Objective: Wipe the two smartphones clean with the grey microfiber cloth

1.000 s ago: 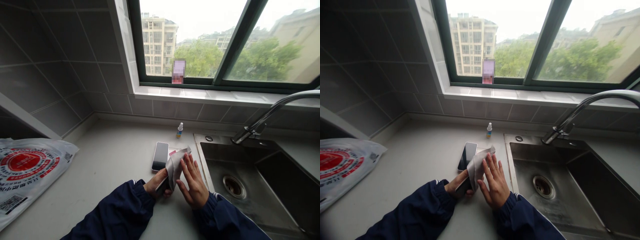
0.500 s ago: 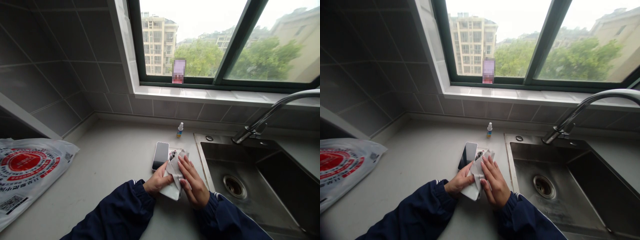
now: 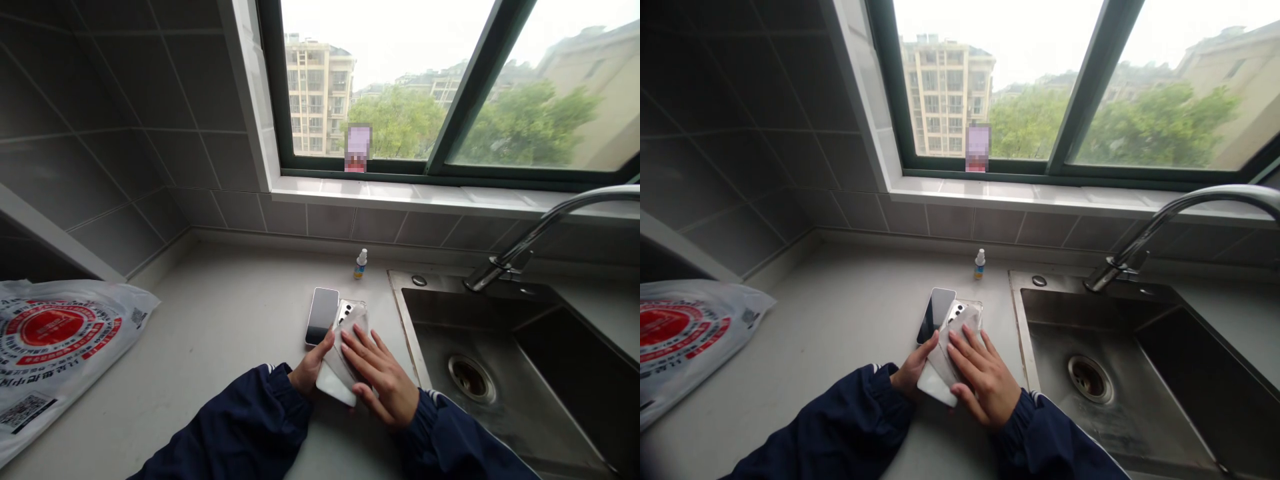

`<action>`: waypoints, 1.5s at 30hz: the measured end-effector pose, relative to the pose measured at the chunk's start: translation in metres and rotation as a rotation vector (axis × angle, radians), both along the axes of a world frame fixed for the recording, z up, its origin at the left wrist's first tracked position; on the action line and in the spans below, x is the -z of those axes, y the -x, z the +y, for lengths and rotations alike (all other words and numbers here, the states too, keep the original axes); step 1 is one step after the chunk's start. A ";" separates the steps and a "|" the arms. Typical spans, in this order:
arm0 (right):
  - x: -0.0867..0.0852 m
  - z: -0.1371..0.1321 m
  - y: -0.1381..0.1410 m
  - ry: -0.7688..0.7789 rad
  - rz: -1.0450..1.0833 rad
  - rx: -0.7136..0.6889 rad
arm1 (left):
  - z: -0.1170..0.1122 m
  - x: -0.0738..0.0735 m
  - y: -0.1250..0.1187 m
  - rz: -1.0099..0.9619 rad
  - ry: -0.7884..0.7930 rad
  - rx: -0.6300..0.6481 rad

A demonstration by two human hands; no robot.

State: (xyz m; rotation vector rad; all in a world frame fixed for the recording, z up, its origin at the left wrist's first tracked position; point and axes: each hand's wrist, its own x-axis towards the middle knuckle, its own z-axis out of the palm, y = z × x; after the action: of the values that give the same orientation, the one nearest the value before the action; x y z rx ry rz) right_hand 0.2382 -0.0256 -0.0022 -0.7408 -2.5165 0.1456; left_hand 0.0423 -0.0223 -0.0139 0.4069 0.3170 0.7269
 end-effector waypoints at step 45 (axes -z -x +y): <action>0.010 0.006 -0.003 0.000 0.086 0.303 | -0.005 -0.007 0.002 0.166 -0.258 0.157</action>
State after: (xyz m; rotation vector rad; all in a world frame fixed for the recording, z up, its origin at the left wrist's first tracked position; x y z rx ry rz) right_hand 0.2409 -0.0196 -0.0121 -1.0806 -2.2914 0.0701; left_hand 0.0405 -0.0275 -0.0073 0.7316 0.3440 0.5823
